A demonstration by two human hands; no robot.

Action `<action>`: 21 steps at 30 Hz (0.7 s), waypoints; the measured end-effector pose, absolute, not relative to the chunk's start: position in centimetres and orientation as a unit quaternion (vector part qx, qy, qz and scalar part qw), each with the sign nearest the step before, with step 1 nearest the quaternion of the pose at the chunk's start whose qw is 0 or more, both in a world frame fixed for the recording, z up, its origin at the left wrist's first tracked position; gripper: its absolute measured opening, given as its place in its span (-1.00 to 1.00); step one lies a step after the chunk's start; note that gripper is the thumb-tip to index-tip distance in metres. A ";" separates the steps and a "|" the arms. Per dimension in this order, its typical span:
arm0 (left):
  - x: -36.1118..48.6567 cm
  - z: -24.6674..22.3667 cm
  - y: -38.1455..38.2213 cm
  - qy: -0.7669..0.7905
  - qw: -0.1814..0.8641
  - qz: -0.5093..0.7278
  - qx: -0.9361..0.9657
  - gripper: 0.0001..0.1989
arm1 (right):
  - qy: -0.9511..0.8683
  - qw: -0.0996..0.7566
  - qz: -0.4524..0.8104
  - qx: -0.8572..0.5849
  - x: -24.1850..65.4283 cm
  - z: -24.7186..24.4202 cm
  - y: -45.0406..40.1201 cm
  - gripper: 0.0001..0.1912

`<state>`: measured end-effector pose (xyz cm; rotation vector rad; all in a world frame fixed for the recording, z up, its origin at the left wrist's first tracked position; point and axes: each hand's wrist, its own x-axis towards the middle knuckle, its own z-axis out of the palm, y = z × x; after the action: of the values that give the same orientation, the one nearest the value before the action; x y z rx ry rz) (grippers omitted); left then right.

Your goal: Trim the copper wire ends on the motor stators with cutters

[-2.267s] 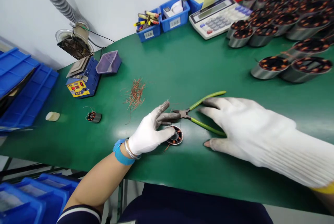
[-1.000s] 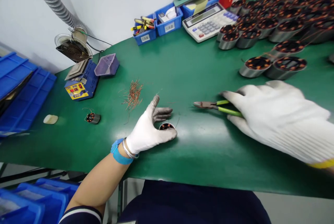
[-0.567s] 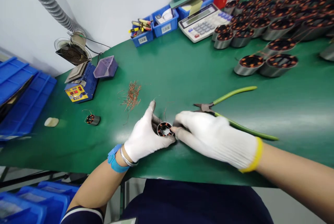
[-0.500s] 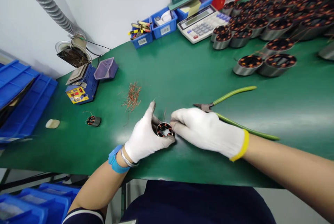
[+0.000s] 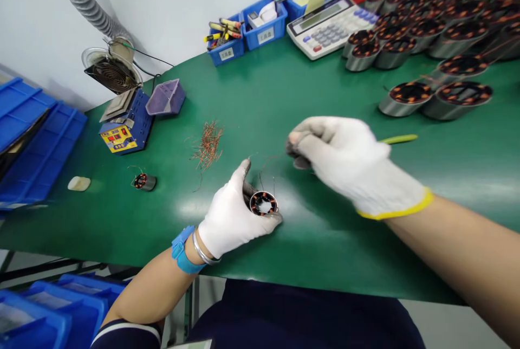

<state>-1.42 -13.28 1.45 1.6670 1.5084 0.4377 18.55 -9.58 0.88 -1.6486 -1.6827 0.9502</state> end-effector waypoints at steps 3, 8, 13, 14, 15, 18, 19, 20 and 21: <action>-2.1 1.4 -12.7 0.611 0.432 0.177 0.639 -0.11 | -0.676 0.214 0.322 -0.627 20.4 0.0 -9.9 -0.42; -3.2 0.9 -11.1 0.565 0.510 0.207 0.614 -0.76 | -0.858 0.142 0.148 -0.470 18.8 -3.2 -11.6 -0.29; -2.4 -0.2 -10.0 0.533 0.592 0.356 0.489 -0.71 | -0.885 0.151 0.150 -0.413 17.0 -3.7 -11.3 -0.58; -2.3 -0.3 -9.8 0.530 0.593 0.400 0.456 -0.68 | -0.887 0.147 0.157 -0.408 17.1 -3.5 -11.1 -0.58; -2.4 -0.2 -9.6 0.530 0.584 0.438 0.432 -0.66 | -0.886 0.143 0.166 -0.409 17.4 -3.1 -11.0 -0.55; -3.0 0.7 -9.4 0.555 0.536 0.432 0.467 -0.56 | -0.859 0.121 0.223 -0.445 18.3 -2.0 -10.9 -0.43; -3.2 1.1 -9.6 0.564 0.527 0.373 0.515 -0.50 | -0.844 0.121 0.254 -0.457 18.4 -1.8 -10.9 -0.44; -3.4 1.5 -9.8 0.564 0.518 0.299 0.569 -0.45 | -0.828 0.128 0.285 -0.465 18.5 -1.6 -11.0 -0.50; -3.4 1.8 -10.2 0.557 0.505 0.230 0.618 -0.43 | -0.814 0.138 0.311 -0.471 18.5 -1.4 -11.0 -0.56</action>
<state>-3.42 -10.18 1.81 1.4909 1.3447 0.5560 18.46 -11.04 -1.41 -1.3619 -2.3548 0.9008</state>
